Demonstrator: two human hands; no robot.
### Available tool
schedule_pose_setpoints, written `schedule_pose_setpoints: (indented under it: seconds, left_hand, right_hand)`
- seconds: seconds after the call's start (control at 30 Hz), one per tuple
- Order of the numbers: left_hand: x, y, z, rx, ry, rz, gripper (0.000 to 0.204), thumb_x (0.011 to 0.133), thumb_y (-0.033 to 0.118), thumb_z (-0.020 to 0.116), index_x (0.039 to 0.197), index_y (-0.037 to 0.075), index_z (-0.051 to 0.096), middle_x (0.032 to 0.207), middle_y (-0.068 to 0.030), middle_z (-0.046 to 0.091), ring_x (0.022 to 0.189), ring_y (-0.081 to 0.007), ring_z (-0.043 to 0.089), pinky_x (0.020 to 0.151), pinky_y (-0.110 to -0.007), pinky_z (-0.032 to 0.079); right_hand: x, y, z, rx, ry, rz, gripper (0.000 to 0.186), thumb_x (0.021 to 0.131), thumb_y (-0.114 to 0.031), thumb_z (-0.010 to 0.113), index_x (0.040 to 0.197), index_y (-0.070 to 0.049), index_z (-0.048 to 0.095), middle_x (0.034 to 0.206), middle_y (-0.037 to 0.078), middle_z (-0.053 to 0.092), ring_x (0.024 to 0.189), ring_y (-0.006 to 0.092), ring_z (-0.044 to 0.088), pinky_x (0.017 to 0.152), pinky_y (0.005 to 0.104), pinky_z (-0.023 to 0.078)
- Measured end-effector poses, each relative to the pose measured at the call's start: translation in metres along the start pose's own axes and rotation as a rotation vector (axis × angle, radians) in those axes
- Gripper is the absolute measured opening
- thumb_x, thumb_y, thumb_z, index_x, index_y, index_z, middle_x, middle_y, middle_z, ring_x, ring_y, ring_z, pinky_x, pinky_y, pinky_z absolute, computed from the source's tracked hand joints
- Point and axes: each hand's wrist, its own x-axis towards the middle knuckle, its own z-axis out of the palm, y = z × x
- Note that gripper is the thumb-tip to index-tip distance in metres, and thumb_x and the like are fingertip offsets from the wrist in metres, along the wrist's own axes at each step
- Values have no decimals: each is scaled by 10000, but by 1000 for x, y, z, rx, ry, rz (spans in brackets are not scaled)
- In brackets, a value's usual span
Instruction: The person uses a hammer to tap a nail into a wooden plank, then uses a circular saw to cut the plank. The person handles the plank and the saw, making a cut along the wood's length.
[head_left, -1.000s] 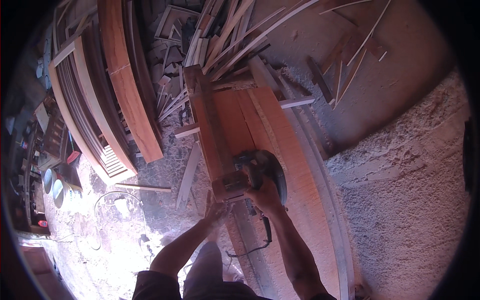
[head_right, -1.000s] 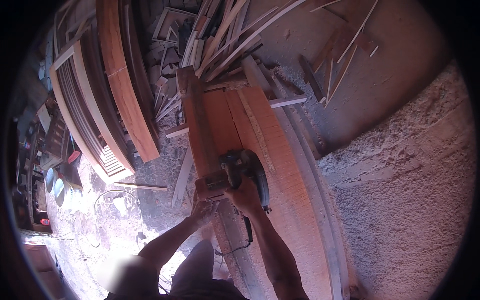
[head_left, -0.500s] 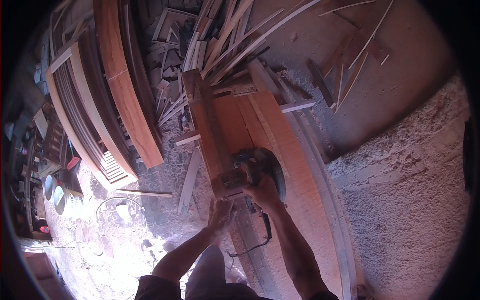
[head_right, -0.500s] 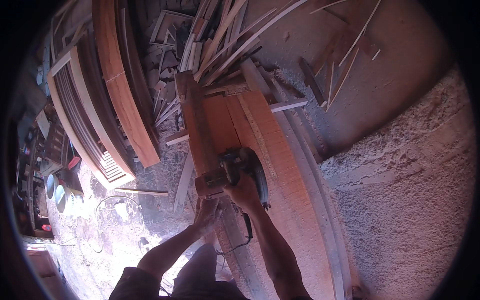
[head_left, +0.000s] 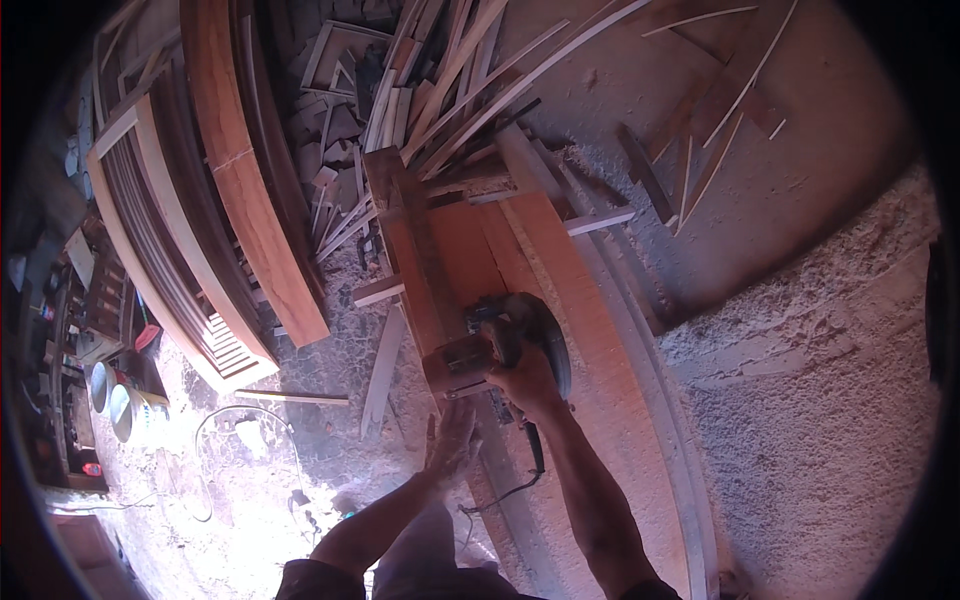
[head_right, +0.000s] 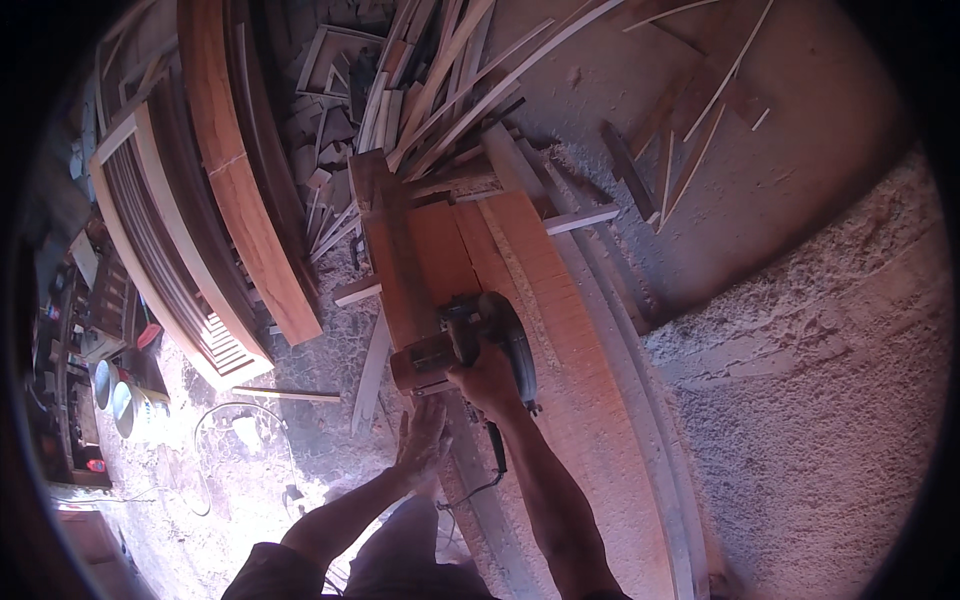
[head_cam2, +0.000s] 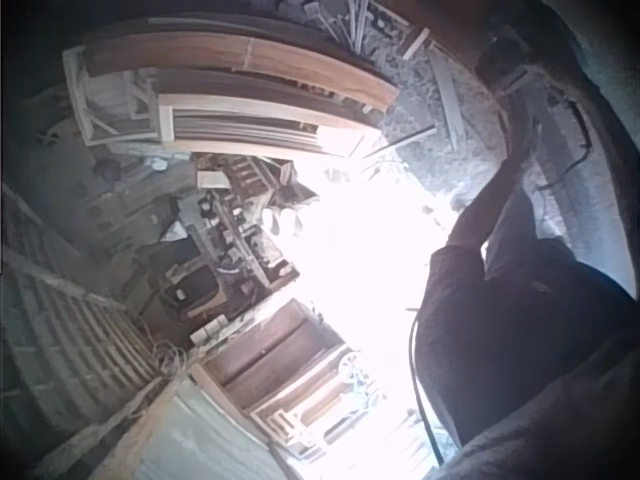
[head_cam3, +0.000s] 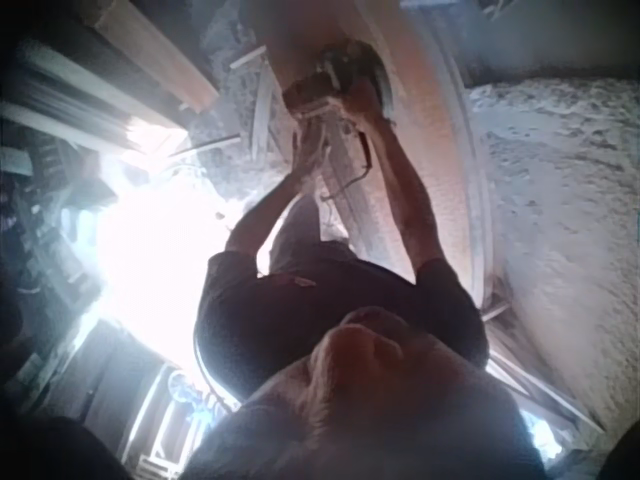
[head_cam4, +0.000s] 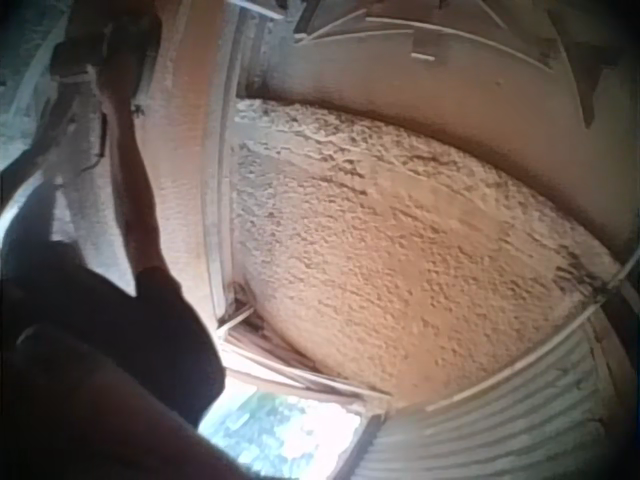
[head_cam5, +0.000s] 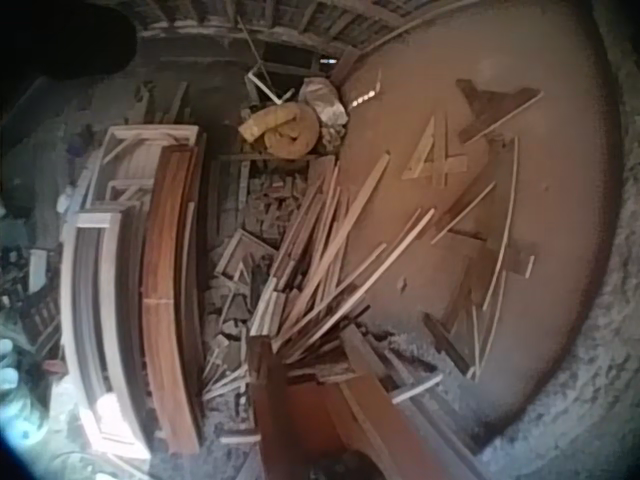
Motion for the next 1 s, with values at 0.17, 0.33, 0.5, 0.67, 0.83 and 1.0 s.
schedule_pose_setpoints:
  seconds: [0.17, 0.33, 0.5, 0.67, 0.83, 1.0]
  left_hand:
    - [-3, 3, -9, -54, -83, -52, 756, 1010, 330, 538, 1620, 64, 178, 1686, -178, 151, 1569, -349, 103, 1212, -650, 57]
    - [28, -24, -27, 108, 71, -8, 719, 1007, 366, 525, 1607, 98, 232, 1671, -188, 190, 1565, -353, 117, 1218, -637, 56]
    - [102, -59, -47, 194, 271, 45, 802, 929, 450, 629, 1588, 125, 307, 1660, -200, 223, 1549, -364, 183, 1225, -598, 125]
    - [122, -54, -14, -829, 415, 193, 749, 879, 383, 746, 1501, 96, 443, 1520, -191, 401, 1458, -345, 354, 1162, -512, 330]
    - [130, -107, 46, -1101, 210, 92, 631, 952, 358, 648, 1473, 50, 469, 1491, -200, 456, 1371, -336, 472, 1091, -508, 437]
    - [116, -131, 69, 608, 101, 272, 461, 1021, 306, 524, 1402, 47, 537, 1377, -138, 561, 1220, -267, 578, 955, -474, 517]
  right_hand:
    - [11, -6, 2, -21, 0, -28, 539, 740, -162, 728, 1228, 40, 618, 1105, 262, 694, 1093, 405, 668, 953, 441, 497]
    - [13, -8, 2, 5, -37, 70, 557, 739, -167, 734, 1241, 40, 611, 1095, 262, 696, 1088, 405, 671, 950, 440, 502]
    - [11, -9, 2, -33, 17, -30, 553, 743, -158, 732, 1249, 30, 614, 1074, 255, 701, 1088, 386, 678, 941, 433, 508]
    - [9, -16, -1, -11, -14, 14, 557, 740, -152, 733, 1257, 22, 617, 1077, 245, 704, 1074, 364, 685, 933, 419, 513]
    - [15, -22, -1, -4, -19, 32, 551, 741, -144, 732, 1255, 18, 617, 1027, 229, 705, 1006, 353, 694, 886, 423, 517]
    - [34, -24, 4, -13, -12, 47, 536, 745, -121, 722, 1251, 20, 616, 967, 216, 699, 874, 310, 704, 776, 420, 534]
